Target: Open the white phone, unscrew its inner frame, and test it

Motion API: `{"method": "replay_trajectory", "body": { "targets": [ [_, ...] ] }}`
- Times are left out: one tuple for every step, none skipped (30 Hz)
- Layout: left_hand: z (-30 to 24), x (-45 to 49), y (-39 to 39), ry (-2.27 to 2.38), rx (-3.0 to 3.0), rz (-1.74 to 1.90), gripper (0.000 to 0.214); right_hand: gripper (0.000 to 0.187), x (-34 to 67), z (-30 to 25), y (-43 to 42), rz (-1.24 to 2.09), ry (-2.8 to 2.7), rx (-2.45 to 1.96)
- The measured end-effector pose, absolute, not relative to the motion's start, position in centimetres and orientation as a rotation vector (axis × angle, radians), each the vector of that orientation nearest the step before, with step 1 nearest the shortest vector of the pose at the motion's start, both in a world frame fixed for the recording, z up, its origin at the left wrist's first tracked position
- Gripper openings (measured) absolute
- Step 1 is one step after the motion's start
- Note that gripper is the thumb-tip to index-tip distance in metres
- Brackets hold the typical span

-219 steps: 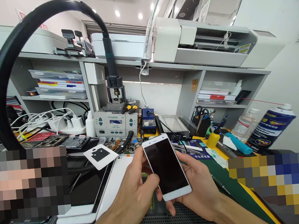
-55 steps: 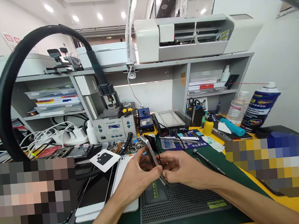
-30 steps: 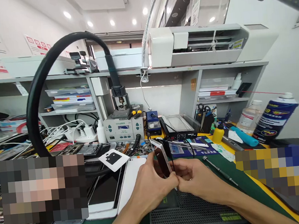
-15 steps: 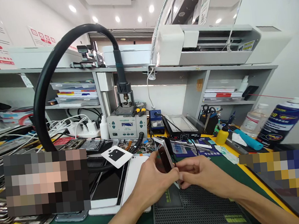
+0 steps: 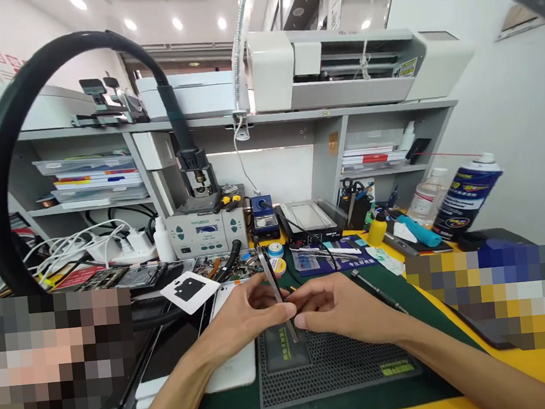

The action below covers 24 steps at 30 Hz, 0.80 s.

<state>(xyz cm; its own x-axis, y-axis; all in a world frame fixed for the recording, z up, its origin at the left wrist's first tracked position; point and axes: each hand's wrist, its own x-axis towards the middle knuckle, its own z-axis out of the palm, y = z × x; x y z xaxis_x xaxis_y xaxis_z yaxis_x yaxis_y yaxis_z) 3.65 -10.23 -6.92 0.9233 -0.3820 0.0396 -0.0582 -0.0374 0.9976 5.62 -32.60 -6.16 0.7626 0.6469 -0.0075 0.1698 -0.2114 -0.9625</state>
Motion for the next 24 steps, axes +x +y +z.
{"method": "replay_trajectory", "body": {
  "targets": [
    [-6.9, 3.6, -10.2, -0.365, 1.583, -0.287, 0.043, 0.032, 5.5, -6.1, -32.6, 0.465, -0.662, -1.780],
    [-6.8, 3.6, -10.1, -0.384, 1.569, -0.310, 0.046, 0.032, 5.4, -5.9, -32.6, 0.421, -0.680, -1.801],
    [-6.7, 3.5, -10.1, -0.403, 1.560, -0.337, 0.048, 0.034, 5.3, -5.8, -32.6, 0.355, -0.692, -1.826],
    [-6.5, 3.4, -10.1, -0.423, 1.556, -0.364, 0.049, 0.038, 5.3, -5.7, -32.7, 0.262, -0.700, -1.850],
    [-6.4, 3.3, -10.1, -0.442, 1.559, -0.386, 0.047, 0.045, 5.2, -5.6, -32.8, 0.147, -0.712, -1.874],
    [-6.3, 3.3, -10.1, -0.460, 1.571, -0.398, 0.045, 0.052, 5.2, -5.5, -32.9, 0.027, -0.735, -1.900],
    [-6.2, 3.2, -10.1, -0.481, 1.591, -0.404, 0.044, 0.060, 5.1, -5.4, -33.0, -0.089, -0.776, -1.924],
    [-6.1, 3.1, -10.2, -0.502, 1.616, -0.403, 0.043, 0.065, 5.1, -5.3, -33.2, -0.201, -0.834, -1.944],
    [-6.0, 3.0, -10.3, -0.523, 1.641, -0.398, 0.044, 0.068, 5.0, -5.3, -33.3, -0.303, -0.906, -1.958],
    [-5.9, 2.9, -10.4, -0.545, 1.664, -0.392, 0.047, 0.069, 5.0, -5.3, -33.4, -0.388, -0.980, -1.967],
    [-5.8, 2.9, -10.5, -0.562, 1.686, -0.388, 0.050, 0.069, 4.9, -5.4, -33.5, -0.453, -1.050, -1.970],
    [-5.7, 2.8, -10.6, -0.577, 1.706, -0.386, 0.053, 0.068, 4.9, -5.5, -33.5, -0.506, -1.111, -1.964],
    [-5.6, 2.8, -10.7, -0.587, 1.723, -0.388, 0.056, 0.067, 4.9, -5.5, -33.6, -0.551, -1.164, -1.954],
    [-5.5, 2.8, -10.8, -0.591, 1.735, -0.389, 0.059, 0.065, 4.9, -5.6, -33.6, -0.589, -1.207, -1.942],
    [-5.5, 2.8, -10.8, -0.594, 1.743, -0.392, 0.062, 0.064, 4.9, -5.7, -33.6, -0.622, -1.238, -1.929],
    [-5.4, 2.7, -10.9, -0.595, 1.744, -0.393, 0.064, 0.063, 4.9, -5.8, -33.6, -0.655, -1.258, -1.917],
    [-5.4, 2.7, -10.9, -0.597, 1.742, -0.393, 0.066, 0.063, 4.9, -5.8, -33.6, -0.688, -1.270, -1.907],
    [-5.3, 2.7, -10.9, -0.599, 1.739, -0.391, 0.067, 0.063, 5.0, -5.9, -33.6, -0.714, -1.277, -1.903],
    [-5.3, 2.7, -10.9, -0.600, 1.738, -0.387, 0.068, 0.063, 5.0, -5.9, -33.6, -0.732, -1.283, -1.903],
    [-5.2, 2.7, -10.9, -0.601, 1.740, -0.386, 0.069, 0.064, 5.0, -5.9, -33.7, -0.741, -1.286, -1.902],
    [-5.1, 2.6, -10.9, -0.602, 1.745, -0.387, 0.069, 0.064, 5.0, -5.9, -33.7, -0.742, -1.287, -1.898],
    [-5.0, 2.6, -10.9, -0.604, 1.750, -0.388, 0.069, 0.064, 5.0, -5.9, -33.7, -0.733, -1.284, -1.887],
    [-4.9, 2.6, -11.0, -0.608, 1.754, -0.389, 0.069, 0.063, 5.0, -5.9, -33.8, -0.713, -1.281, -1.866],
    [-4.8, 2.6, -11.0, -0.610, 1.756, -0.392, 0.069, 0.063, 5.0, -5.8, -33.8, -0.686, -1.278, -1.836]
  ]
}}
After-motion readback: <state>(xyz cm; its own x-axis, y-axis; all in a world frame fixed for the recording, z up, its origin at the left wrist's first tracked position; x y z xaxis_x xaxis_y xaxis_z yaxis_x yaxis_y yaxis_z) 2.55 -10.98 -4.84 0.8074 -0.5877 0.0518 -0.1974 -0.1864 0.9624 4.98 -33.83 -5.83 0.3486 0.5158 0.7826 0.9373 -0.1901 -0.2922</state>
